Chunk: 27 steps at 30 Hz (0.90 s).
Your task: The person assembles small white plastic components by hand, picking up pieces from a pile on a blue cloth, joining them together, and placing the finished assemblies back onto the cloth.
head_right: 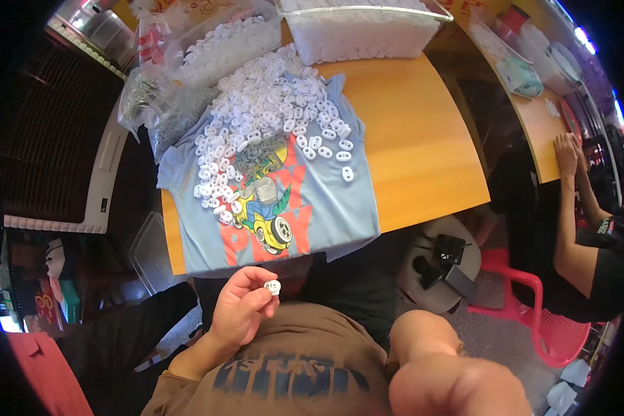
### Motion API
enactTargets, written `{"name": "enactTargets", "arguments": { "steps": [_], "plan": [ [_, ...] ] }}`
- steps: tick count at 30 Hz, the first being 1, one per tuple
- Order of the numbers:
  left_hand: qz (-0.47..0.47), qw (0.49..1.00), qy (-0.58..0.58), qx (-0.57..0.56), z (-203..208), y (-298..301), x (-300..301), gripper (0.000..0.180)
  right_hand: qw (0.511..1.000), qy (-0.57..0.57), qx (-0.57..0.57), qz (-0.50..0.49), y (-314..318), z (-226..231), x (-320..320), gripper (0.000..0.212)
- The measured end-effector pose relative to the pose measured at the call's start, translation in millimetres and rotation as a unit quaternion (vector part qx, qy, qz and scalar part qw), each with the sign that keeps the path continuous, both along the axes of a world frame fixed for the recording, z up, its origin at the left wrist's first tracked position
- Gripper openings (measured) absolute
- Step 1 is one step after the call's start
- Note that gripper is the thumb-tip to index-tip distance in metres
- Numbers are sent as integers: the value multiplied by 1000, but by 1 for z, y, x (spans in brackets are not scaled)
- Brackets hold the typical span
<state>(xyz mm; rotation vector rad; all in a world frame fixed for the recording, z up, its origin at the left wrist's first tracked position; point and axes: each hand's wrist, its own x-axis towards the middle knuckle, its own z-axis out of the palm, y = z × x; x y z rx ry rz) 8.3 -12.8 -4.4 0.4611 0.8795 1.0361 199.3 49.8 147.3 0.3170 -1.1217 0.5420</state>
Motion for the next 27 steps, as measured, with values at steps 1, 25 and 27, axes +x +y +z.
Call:
{"name": "enactTargets", "arguments": {
  "steps": [1,25,27],
  "plan": [
    [3,1000,-2,6,1,1,-1,21,1000,7,-7,-24,-2,-6,3,21],
    [26,943,279,179,47,249,-43,25,694,-634,-317,-131,-31,-235,-14,11],
    [-94,915,344,188,39,222,-26,23,701,-615,-336,-131,-28,-235,-17,11]
  ]
}}
